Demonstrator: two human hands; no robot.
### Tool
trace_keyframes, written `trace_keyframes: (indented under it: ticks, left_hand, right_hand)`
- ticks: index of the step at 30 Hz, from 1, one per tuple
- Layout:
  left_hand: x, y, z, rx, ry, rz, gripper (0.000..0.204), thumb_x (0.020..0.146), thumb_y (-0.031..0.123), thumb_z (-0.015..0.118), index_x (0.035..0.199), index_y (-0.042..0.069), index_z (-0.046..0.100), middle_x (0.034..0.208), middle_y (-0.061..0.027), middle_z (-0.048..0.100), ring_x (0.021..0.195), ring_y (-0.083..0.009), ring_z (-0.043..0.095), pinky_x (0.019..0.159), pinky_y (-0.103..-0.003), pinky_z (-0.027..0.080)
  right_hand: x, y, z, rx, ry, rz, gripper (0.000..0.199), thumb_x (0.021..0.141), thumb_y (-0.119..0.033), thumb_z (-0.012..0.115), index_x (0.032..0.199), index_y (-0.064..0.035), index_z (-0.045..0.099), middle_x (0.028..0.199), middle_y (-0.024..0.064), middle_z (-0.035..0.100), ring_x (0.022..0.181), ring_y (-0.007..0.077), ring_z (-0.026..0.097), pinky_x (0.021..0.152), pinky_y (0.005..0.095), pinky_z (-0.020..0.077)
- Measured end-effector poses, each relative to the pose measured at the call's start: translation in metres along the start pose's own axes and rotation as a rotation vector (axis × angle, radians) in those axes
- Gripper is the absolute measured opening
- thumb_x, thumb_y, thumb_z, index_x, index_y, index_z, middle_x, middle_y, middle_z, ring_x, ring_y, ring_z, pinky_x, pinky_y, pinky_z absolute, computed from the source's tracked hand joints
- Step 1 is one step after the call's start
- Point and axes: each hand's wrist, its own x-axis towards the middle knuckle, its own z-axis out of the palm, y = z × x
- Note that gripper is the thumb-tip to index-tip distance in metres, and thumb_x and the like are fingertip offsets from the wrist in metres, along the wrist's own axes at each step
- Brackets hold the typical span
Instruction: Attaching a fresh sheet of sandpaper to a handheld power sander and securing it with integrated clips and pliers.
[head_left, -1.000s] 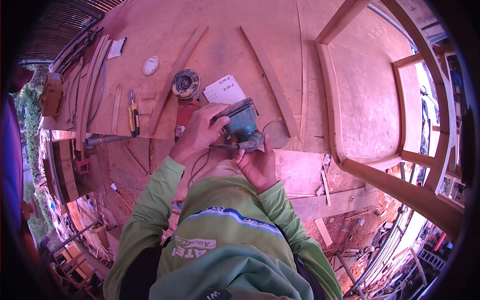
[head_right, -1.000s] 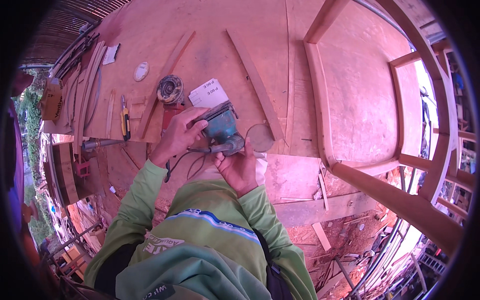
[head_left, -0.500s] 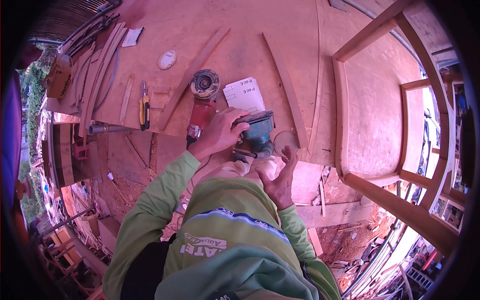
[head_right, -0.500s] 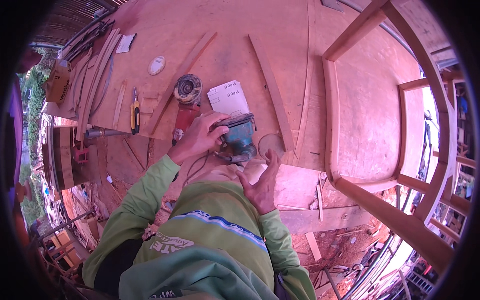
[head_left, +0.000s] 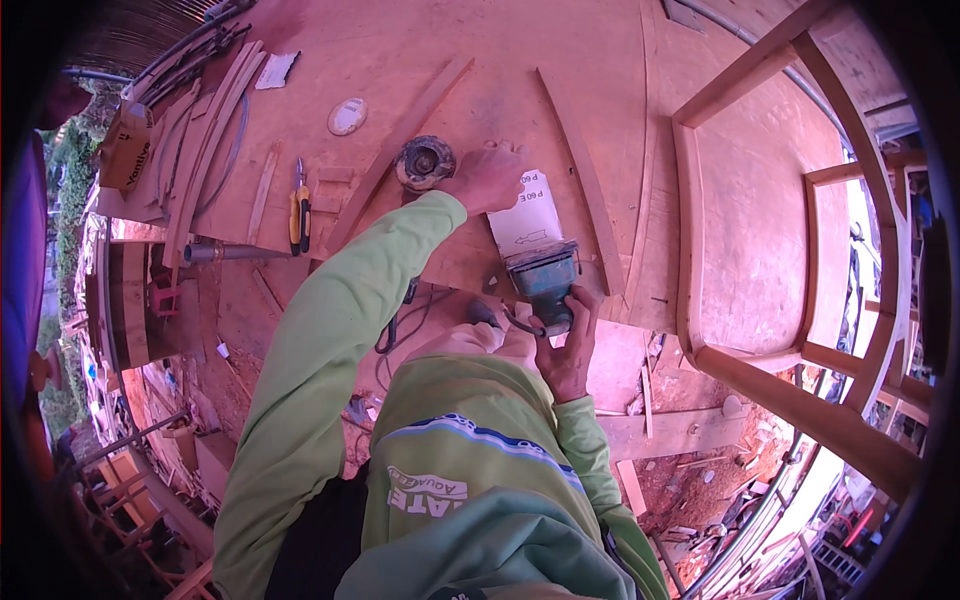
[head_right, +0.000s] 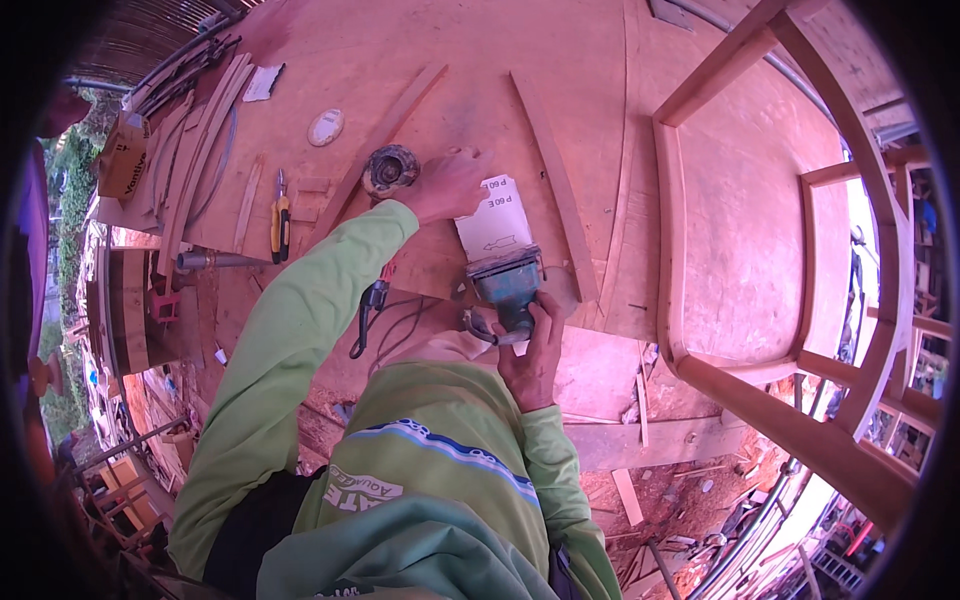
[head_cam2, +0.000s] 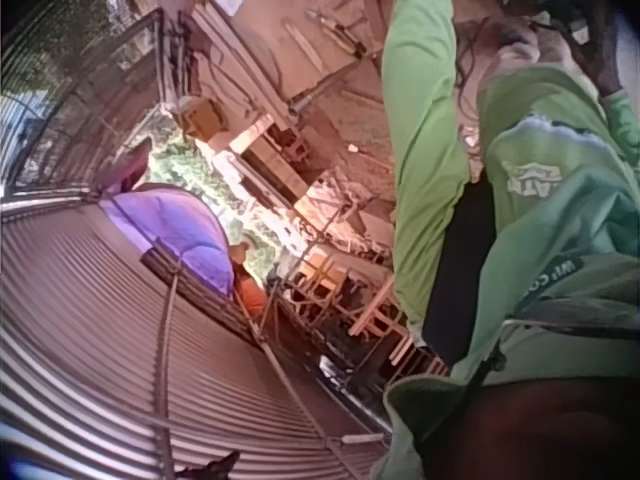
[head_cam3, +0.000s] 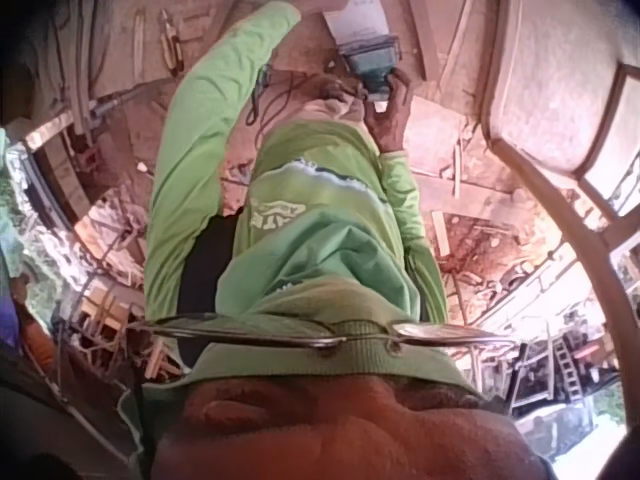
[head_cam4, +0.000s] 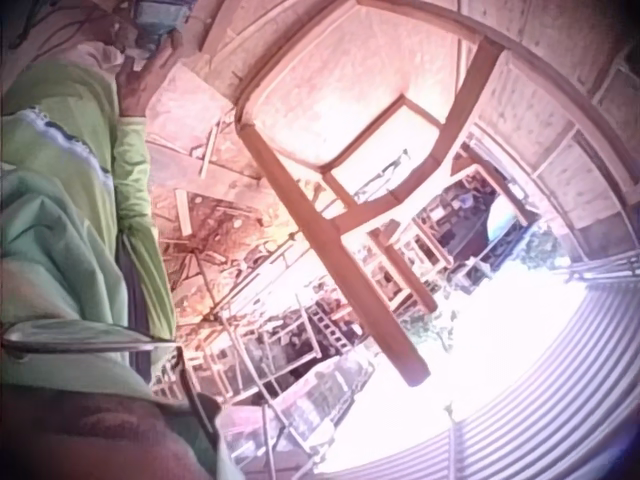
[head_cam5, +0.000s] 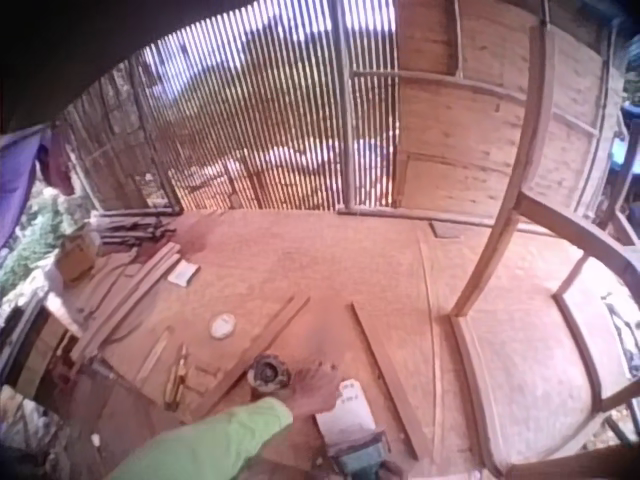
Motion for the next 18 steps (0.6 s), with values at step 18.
trace_keyframes:
  ticks: [18]
  left_hand:
    - [-0.034, 0.056, -0.059, -1.043, -0.68, -0.098, 0.027, 0.105, 0.024, 0.07, 0.123, 0.005, 0.065, 0.122, 0.0017, 0.065, 0.118, -0.0121, 0.06, 0.102, -0.03, 0.048]
  right_hand:
    - [0.016, 0.003, -0.012, 0.087, -0.063, 0.099, 0.09, 0.076, 0.0, 0.079, 0.158, -0.0116, 0.043, 0.16, 0.0248, 0.037, 0.132, 0.0485, 0.057, 0.102, 0.0486, 0.0558]
